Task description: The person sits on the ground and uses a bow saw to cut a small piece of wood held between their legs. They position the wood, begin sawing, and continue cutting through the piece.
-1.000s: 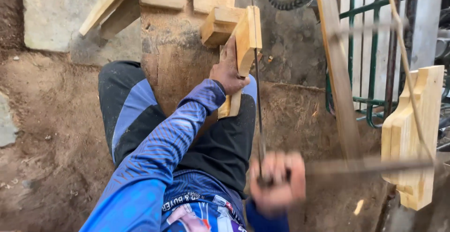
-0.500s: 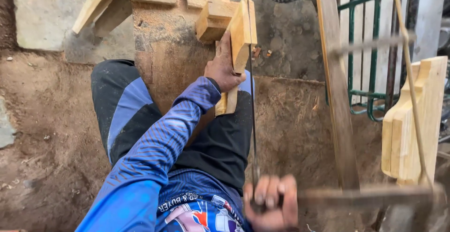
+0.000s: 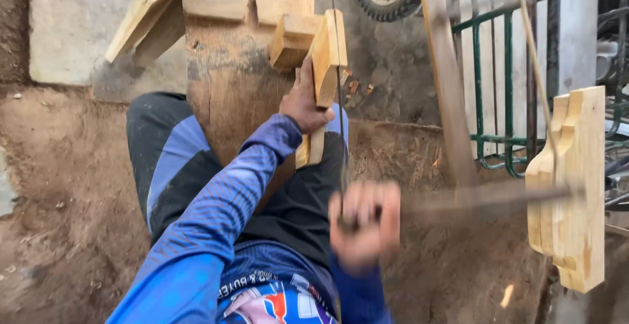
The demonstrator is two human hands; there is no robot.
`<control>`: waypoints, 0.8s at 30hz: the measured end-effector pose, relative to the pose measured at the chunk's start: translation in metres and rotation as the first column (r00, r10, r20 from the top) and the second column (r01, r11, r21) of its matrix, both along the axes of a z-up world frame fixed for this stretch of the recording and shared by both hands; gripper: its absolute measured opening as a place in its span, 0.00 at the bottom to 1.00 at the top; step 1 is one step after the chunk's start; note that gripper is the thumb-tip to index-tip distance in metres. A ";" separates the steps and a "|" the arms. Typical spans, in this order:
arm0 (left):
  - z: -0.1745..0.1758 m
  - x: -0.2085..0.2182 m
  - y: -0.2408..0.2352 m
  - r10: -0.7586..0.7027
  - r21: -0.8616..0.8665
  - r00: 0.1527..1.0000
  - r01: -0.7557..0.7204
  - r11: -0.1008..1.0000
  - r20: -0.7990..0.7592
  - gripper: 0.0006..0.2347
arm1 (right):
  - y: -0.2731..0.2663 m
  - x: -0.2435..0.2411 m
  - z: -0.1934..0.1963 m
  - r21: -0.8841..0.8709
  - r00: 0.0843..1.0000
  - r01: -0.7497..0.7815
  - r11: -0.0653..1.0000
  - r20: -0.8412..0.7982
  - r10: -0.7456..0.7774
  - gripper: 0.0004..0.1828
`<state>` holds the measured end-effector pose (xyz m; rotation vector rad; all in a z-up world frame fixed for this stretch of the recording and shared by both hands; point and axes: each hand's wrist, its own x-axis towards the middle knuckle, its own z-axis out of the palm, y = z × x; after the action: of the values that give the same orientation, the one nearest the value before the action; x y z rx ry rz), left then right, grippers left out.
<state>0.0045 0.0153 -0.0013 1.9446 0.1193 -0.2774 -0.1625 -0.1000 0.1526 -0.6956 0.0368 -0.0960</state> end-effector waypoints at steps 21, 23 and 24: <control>-0.016 -0.003 -0.003 0.016 -0.019 1.000 -0.016 1.000 -0.009 0.52 | -0.028 -0.085 -0.008 -0.030 0.971 0.138 0.990 -0.192 -0.141 0.11; -0.031 -0.002 -0.005 0.012 0.006 0.993 -0.013 1.000 0.117 0.54 | -0.021 -0.062 -0.022 0.027 0.997 0.068 0.997 0.039 -0.069 0.14; -0.024 0.003 0.000 0.015 0.009 0.992 -0.016 1.000 0.129 0.54 | -0.014 -0.013 -0.044 0.032 0.997 0.065 0.997 0.051 -0.066 0.14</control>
<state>0.0078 0.0152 -0.0252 1.9652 0.0510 -0.1406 -0.1753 -0.1139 0.1090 -0.6617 0.0114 -0.1762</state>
